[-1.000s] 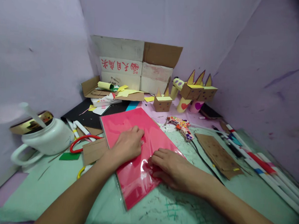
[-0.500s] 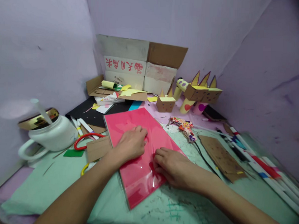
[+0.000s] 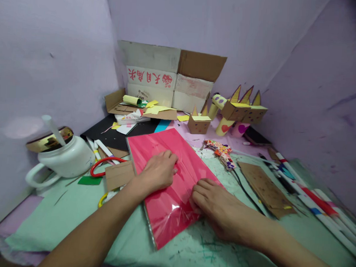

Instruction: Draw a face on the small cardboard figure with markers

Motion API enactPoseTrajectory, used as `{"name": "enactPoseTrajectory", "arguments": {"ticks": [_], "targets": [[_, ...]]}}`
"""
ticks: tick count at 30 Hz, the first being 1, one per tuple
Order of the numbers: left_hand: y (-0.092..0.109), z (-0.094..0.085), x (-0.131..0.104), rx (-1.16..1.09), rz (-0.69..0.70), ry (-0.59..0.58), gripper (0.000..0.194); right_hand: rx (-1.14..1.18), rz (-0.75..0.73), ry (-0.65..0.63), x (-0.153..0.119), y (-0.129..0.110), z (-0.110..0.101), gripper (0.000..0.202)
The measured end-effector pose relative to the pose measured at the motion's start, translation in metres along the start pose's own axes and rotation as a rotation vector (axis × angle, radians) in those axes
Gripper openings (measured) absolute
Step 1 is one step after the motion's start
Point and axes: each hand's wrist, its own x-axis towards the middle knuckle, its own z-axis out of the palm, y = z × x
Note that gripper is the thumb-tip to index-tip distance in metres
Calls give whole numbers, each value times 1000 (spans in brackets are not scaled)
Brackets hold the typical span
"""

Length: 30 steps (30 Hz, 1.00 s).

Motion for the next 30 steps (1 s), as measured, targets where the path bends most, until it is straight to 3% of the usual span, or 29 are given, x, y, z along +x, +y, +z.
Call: {"name": "enactPoseTrajectory", "arguments": {"ticks": [6, 10, 16, 20, 25, 27, 30], "targets": [[0, 0, 0, -26, 7, -9, 16, -27, -6, 70, -19, -9, 8, 27], [0, -1, -1, -47, 8, -20, 17, -15, -29, 52, -38, -19, 20, 35], [-1, -1, 2, -108, -5, -22, 18, 85, 70, 24, -63, -25, 41, 23], [-2, -5, -1, -181, -15, -3, 22, 220, 171, 191, -70, -28, 51, 23], [30, -21, -32, -309, 96, -1, 39, 364, 179, 500, -74, -33, 67, 39], [49, -24, -48, -282, 158, -97, 51, 406, 211, 579, -73, -33, 71, 44], [71, -20, -59, -149, 91, -234, 63, 430, 249, 631, -71, -32, 73, 42]]}}
